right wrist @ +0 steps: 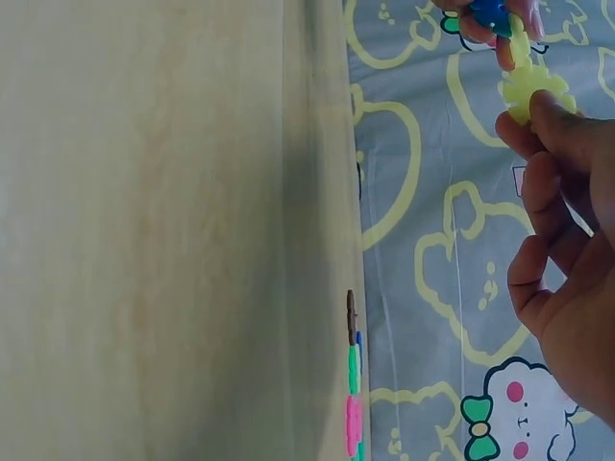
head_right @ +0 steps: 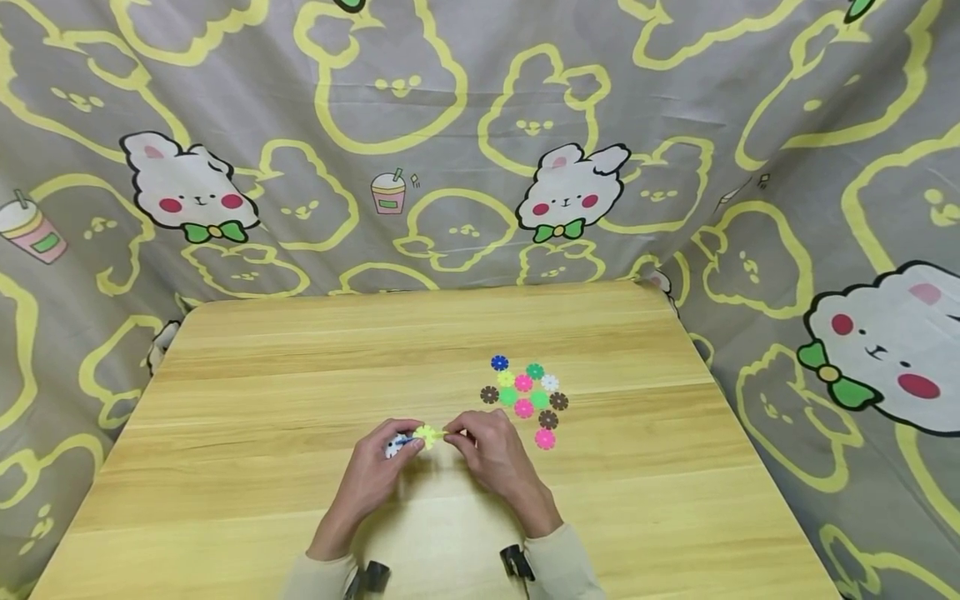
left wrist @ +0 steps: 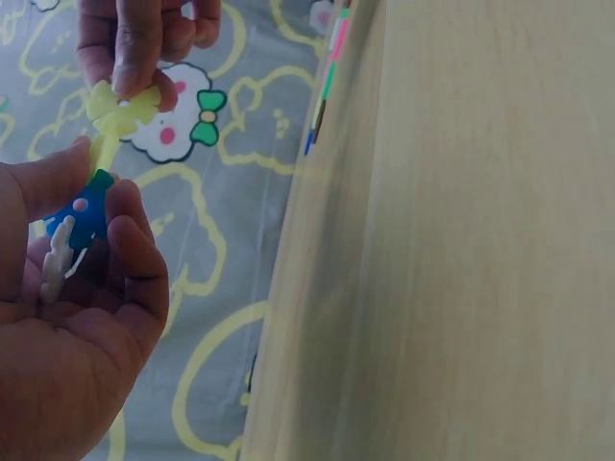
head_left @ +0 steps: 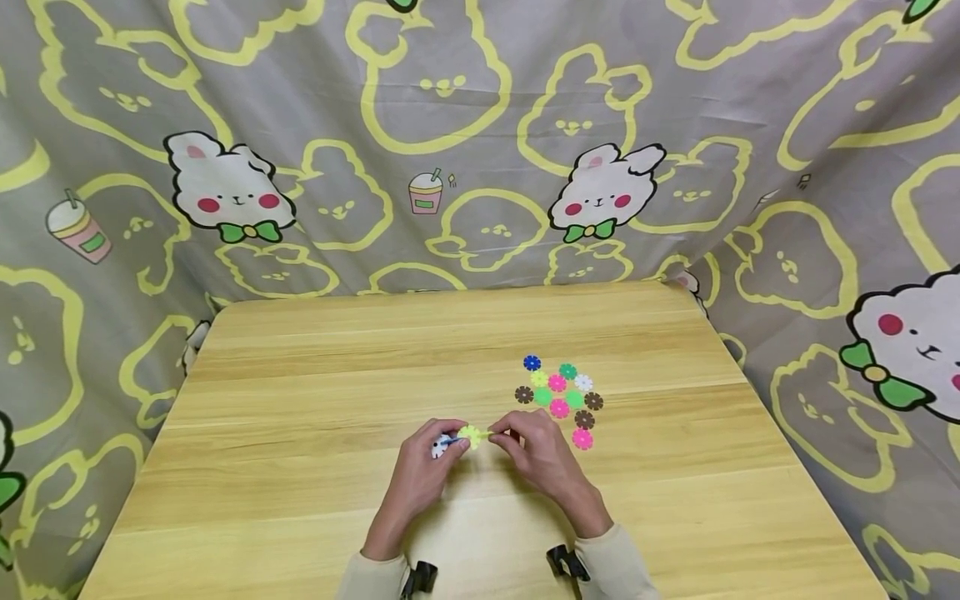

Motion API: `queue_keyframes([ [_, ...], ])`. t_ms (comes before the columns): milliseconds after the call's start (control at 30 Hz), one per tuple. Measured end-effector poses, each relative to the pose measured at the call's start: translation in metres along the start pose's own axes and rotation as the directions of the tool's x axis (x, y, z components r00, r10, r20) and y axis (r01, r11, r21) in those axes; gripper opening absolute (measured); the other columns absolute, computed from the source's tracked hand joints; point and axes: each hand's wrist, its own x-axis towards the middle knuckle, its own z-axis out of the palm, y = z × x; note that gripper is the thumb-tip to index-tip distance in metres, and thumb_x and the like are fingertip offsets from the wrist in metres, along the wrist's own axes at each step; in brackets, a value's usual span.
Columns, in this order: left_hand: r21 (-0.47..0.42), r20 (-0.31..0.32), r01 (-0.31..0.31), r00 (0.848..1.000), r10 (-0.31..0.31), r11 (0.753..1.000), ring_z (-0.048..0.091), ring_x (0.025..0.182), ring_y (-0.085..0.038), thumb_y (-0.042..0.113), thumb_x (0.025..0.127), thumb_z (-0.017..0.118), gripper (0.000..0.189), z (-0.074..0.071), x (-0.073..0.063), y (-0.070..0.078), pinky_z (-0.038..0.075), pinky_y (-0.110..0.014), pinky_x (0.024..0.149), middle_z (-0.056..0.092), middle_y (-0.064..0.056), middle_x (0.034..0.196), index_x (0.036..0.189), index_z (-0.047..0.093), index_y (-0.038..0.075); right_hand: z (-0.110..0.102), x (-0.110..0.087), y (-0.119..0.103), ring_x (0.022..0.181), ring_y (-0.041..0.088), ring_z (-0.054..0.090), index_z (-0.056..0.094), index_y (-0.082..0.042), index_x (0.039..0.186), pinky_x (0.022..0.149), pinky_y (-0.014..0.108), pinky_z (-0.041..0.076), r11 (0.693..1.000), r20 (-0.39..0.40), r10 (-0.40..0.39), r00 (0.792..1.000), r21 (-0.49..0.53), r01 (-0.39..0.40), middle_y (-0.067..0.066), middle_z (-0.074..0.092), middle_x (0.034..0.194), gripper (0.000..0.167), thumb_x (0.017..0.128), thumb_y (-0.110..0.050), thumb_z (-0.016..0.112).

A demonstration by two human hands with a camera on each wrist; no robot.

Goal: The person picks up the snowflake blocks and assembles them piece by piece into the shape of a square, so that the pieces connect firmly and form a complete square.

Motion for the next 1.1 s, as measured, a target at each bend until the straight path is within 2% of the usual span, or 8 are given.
queue_keyframes([
  [167, -0.008, 0.022, 0.024, 0.999, -0.024, 1.000, 0.060, 0.089, -0.008, 0.022, 0.089, 0.070, 0.016, -0.001, 0.001, 0.001, 0.048, -0.021, 0.078, 0.067, 0.006, 0.099, 0.105, 0.070, 0.021, 0.002, 0.001, 0.002, 0.063, -0.002, 0.054, 0.072, -0.016, 0.084, 0.066, 0.021, 0.042, 0.999, -0.034, -0.035, 0.999, 0.003, 0.035, -0.008, 0.072, 0.078, 0.011, 0.078, -0.010, 0.078],
  [367, -0.029, 0.037, 0.040, 0.999, -0.039, 0.999, 0.061, 0.092, -0.010, 0.021, 0.089, 0.070, 0.016, -0.003, 0.001, 0.004, 0.048, -0.023, 0.082, 0.068, 0.007, 0.102, 0.105, 0.069, 0.022, 0.004, 0.001, 0.002, 0.063, 0.000, 0.057, 0.072, -0.015, 0.082, 0.064, 0.020, 0.043, 0.999, -0.057, -0.041, 0.998, 0.023, 0.042, -0.006, 0.071, 0.076, 0.011, 0.076, -0.008, 0.078],
  [600, -0.060, 0.066, 0.079, 0.995, -0.075, 0.995, 0.062, 0.094, -0.011, 0.024, 0.090, 0.069, 0.016, -0.002, 0.000, 0.001, 0.049, -0.024, 0.083, 0.069, 0.004, 0.104, 0.105, 0.069, 0.020, 0.009, 0.000, 0.000, 0.063, 0.002, 0.058, 0.071, -0.012, 0.081, 0.063, 0.018, 0.041, 0.997, -0.077, -0.035, 0.996, 0.068, 0.041, -0.004, 0.071, 0.075, 0.005, 0.082, -0.016, 0.074],
  [833, -0.044, 0.046, 0.078, 0.996, -0.076, 0.996, 0.062, 0.094, -0.013, 0.027, 0.089, 0.069, 0.019, -0.003, -0.002, -0.002, 0.049, -0.024, 0.083, 0.070, 0.003, 0.106, 0.107, 0.069, 0.020, 0.011, 0.002, -0.002, 0.064, 0.000, 0.057, 0.071, -0.016, 0.083, 0.065, 0.019, 0.043, 0.999, -0.065, 0.005, 0.998, 0.041, -0.002, -0.006, 0.072, 0.078, 0.010, 0.078, -0.010, 0.078],
  [1100, -0.034, 0.024, 0.077, 0.997, -0.076, 0.996, 0.061, 0.092, -0.010, 0.024, 0.088, 0.071, 0.019, -0.003, -0.002, -0.003, 0.048, -0.022, 0.081, 0.069, 0.003, 0.104, 0.106, 0.069, 0.021, 0.012, 0.001, -0.003, 0.063, -0.003, 0.051, 0.072, -0.016, 0.086, 0.063, 0.019, 0.042, 1.000, -0.055, 0.019, 0.998, 0.018, -0.018, -0.008, 0.070, 0.076, 0.011, 0.078, -0.012, 0.079],
])
